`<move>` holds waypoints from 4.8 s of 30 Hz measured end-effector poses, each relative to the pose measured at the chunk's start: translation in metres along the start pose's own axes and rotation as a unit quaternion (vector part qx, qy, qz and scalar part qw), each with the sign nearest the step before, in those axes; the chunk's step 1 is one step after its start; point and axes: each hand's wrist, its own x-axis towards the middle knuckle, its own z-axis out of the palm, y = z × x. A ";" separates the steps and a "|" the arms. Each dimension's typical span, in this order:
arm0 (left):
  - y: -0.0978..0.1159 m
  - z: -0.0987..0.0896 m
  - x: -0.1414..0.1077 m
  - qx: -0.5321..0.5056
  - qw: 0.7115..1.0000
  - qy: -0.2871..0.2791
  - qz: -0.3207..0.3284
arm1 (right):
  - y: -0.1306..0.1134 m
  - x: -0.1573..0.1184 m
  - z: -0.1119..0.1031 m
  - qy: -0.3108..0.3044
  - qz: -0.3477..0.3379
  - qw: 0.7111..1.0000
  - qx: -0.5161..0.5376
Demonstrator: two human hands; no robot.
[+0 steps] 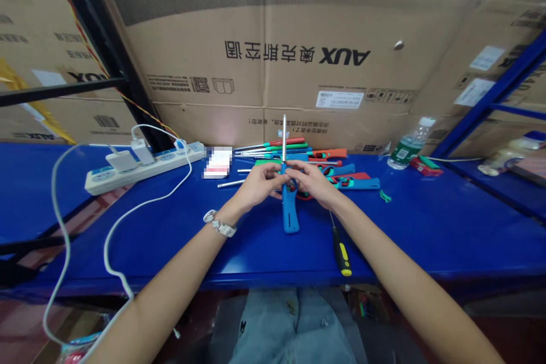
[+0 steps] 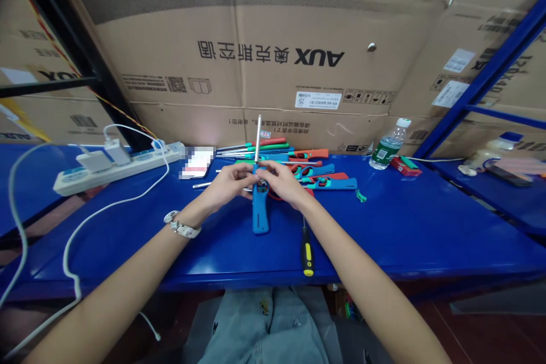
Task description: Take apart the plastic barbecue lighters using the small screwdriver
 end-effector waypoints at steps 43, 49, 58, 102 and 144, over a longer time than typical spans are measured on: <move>0.011 0.005 0.003 -0.030 0.989 0.148 0.003 | 0.008 -0.004 0.006 -0.059 0.029 0.988 -0.137; 0.005 0.008 0.008 -0.059 0.984 0.170 -0.001 | 0.013 0.006 0.005 -0.012 -0.079 0.943 -0.323; -0.001 -0.005 0.015 -0.091 0.975 0.196 -0.047 | 0.013 0.024 -0.002 -0.044 -0.094 0.876 -0.472; -0.012 -0.006 0.018 0.244 0.956 0.134 0.096 | 0.023 0.040 -0.035 0.064 -0.155 0.935 -0.311; -0.002 0.105 0.150 -0.119 0.991 -0.022 -0.055 | 0.009 0.014 -0.181 0.096 -0.159 0.726 -0.662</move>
